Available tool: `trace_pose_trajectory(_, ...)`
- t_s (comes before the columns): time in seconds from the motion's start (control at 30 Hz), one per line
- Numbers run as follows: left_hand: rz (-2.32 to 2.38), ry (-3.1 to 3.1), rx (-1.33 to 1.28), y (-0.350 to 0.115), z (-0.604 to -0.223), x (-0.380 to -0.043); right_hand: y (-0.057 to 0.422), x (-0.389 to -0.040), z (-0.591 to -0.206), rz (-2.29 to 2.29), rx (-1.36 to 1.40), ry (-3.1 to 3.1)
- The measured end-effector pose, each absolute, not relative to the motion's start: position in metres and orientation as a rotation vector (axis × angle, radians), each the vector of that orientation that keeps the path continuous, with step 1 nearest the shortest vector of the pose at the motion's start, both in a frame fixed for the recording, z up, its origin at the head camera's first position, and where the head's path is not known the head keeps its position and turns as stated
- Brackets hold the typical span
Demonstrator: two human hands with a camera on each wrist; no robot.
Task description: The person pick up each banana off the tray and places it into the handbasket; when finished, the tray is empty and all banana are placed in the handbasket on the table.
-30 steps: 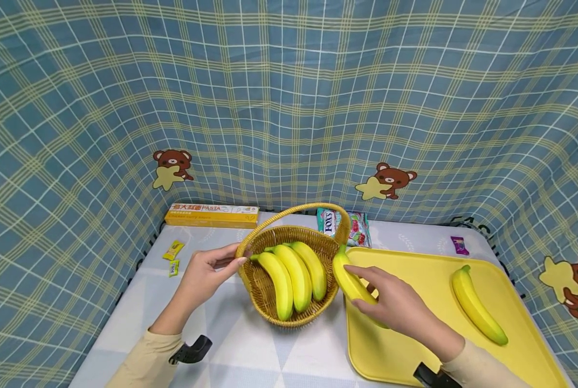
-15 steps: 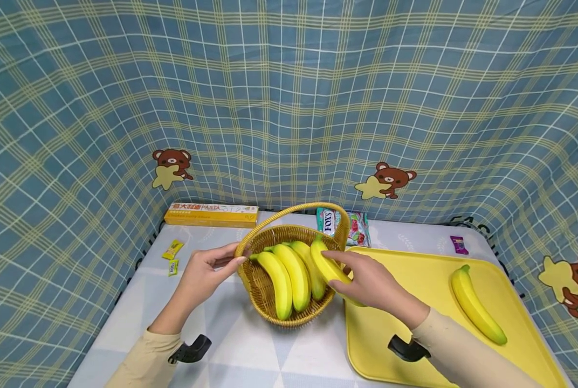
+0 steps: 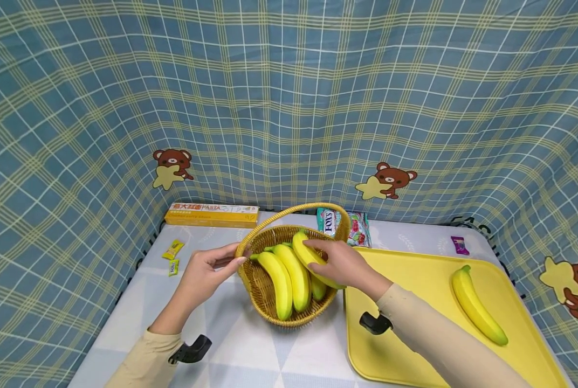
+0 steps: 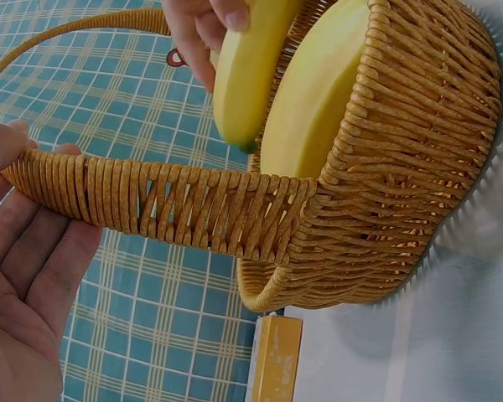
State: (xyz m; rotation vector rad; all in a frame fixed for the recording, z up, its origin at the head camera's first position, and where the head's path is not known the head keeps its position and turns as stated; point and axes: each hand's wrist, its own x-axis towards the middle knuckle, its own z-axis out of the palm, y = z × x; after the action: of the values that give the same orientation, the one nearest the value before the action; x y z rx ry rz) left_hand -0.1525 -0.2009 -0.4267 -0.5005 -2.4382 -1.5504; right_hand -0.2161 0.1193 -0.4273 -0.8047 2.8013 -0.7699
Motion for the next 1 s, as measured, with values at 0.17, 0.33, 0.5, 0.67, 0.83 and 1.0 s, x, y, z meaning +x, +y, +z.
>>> trace_pose_trajectory(0.17,-1.553,-2.442,-0.493,-0.2,-0.426,-0.152,0.113,-0.226,-0.429,-0.764,-0.78,2.764)
trace_pose_trajectory(0.33,-1.559,-2.442,-0.498,-0.201,-0.427,-0.153,0.11,-0.23,-0.429,-0.763,-0.755,2.731)
trace_pose_trajectory(0.5,-1.541,-2.453,-0.497,-0.2,-0.427,-0.154,0.111,-0.231,-0.429,-0.815,-0.709,2.685)
trace_pose_trajectory(0.67,-1.525,-2.448,-0.507,-0.2,-0.425,-0.152,0.111,-0.235,-0.429,-0.864,-0.689,2.637)
trace_pose_trajectory(0.83,-1.522,-2.44,-0.52,-0.2,-0.425,-0.152,0.112,-0.238,-0.432,-0.91,-0.688,2.606)
trace_pose_trajectory(1.0,-1.518,-2.429,-0.529,-0.201,-0.427,-0.153,0.112,-0.239,-0.433,-0.914,-0.698,2.594)
